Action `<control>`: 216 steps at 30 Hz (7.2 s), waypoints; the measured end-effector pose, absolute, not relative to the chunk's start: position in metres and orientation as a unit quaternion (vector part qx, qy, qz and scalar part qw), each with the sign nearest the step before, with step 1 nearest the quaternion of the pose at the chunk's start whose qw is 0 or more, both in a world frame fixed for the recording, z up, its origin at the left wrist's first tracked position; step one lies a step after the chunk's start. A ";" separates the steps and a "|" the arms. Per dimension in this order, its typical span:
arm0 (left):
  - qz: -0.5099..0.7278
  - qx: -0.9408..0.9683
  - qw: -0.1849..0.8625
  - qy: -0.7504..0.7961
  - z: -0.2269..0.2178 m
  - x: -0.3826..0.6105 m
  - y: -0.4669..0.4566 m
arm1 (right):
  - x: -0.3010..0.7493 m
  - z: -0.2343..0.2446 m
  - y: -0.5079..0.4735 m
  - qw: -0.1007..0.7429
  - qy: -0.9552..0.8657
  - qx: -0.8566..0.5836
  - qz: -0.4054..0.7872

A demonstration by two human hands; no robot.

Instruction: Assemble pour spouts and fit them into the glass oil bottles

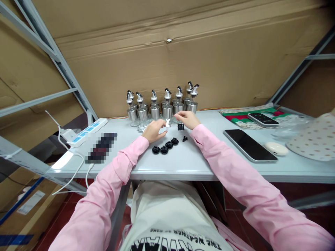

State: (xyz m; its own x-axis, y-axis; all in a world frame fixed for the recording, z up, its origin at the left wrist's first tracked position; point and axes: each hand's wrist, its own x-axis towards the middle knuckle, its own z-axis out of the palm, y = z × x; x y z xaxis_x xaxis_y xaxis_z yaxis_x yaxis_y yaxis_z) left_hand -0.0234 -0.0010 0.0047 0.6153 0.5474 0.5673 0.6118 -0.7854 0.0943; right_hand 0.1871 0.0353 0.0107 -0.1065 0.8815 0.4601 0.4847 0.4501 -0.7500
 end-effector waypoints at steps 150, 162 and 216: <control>-0.316 -0.902 0.023 -0.294 -0.002 -0.020 -0.004 | 0.167 0.010 0.015 0.412 -0.498 -0.330 0.688; -0.295 -0.898 0.008 -0.327 0.004 -0.019 -0.008 | 0.163 0.017 0.009 0.437 -0.494 -0.328 0.676; -0.114 -0.872 0.004 -0.475 -0.006 -0.032 0.007 | 0.183 0.019 0.011 0.094 -0.768 -0.435 0.460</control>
